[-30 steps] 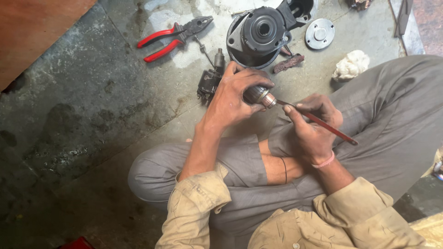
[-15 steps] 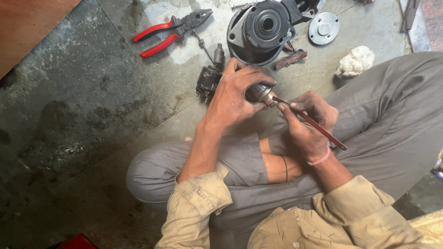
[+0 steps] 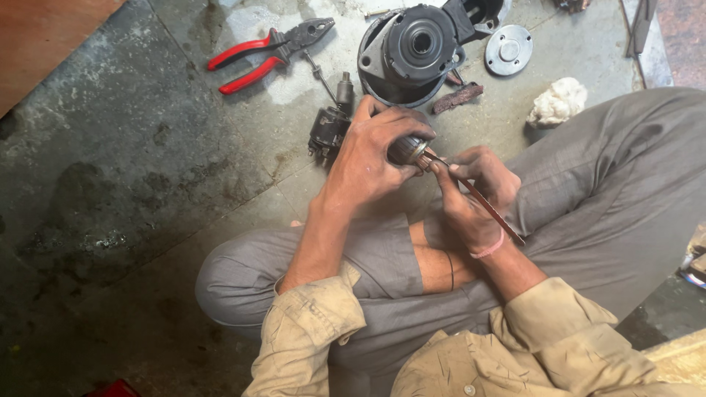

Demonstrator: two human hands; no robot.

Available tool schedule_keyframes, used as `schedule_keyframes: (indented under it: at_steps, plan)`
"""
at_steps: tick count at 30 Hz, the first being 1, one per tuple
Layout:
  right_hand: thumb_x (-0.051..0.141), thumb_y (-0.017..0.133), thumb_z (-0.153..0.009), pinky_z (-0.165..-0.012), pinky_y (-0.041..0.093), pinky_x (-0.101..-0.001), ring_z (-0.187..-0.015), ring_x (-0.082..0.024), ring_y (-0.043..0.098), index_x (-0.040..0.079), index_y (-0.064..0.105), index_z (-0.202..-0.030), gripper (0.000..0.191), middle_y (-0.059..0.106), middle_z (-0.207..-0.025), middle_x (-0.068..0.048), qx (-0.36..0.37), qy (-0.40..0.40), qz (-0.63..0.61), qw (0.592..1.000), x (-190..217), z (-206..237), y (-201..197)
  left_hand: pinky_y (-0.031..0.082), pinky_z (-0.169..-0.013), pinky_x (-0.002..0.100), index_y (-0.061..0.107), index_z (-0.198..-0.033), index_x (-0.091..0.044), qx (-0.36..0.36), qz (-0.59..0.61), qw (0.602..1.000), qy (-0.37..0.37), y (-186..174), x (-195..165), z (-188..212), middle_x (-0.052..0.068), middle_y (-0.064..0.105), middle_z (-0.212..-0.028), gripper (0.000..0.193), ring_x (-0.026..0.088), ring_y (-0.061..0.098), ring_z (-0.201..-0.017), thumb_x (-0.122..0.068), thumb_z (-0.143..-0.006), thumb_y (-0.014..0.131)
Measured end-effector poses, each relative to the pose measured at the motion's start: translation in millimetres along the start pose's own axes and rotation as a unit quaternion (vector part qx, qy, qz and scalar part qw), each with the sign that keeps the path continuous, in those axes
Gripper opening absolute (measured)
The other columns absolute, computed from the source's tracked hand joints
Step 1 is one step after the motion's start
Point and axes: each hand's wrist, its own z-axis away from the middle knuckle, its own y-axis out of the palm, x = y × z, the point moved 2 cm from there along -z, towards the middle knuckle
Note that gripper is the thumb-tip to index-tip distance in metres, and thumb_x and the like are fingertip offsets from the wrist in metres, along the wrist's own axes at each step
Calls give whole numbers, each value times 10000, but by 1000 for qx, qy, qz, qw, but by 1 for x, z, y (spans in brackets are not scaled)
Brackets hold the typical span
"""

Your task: The person sits cross-legged on the workshop floor holding a small cylindrical motor component and repeatedly files its surface with a flat file, rotating the part to work different sides, with a disassembled motor housing and hand tools laid out on the floor nearby.

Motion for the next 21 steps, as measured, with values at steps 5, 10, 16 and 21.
schedule_keyframes:
  at_steps: [5,10,16,21]
  plan:
    - [-63,839,-904,-601,522,-272,-753,-188,700,9,522,-881,326,688,-896,-137,15,18,4,1000,-2,-2,-2,444,-1012,368,747,-1063,-171,-2,3,1000,15,-2,1,-2,-21,736,-1156,455,215,608,-1109,-165,-649,937]
    - [-65,849,-882,-602,495,-287,-702,-184,675,-3,533,-876,322,675,-869,-146,8,19,10,1000,-5,-4,1,456,-991,356,753,-1058,-172,1,9,1000,-13,-2,4,-3,-28,739,-1153,454,244,564,-1073,-154,-641,931]
    - [-56,841,-902,-592,515,-261,-739,-178,700,19,514,-877,336,704,-890,-131,5,34,-5,999,-7,-6,6,458,-973,363,737,-1056,-150,3,11,1000,16,-5,6,-8,-12,724,-1156,455,261,564,-1078,-124,-638,916]
    - [-44,842,-901,-596,518,-256,-732,-172,702,7,524,-885,322,696,-899,-144,5,22,8,1000,-8,-9,7,486,-961,354,753,-1055,-159,12,5,1000,-18,-3,4,-11,-19,731,-1132,453,278,545,-1062,-86,-633,901]
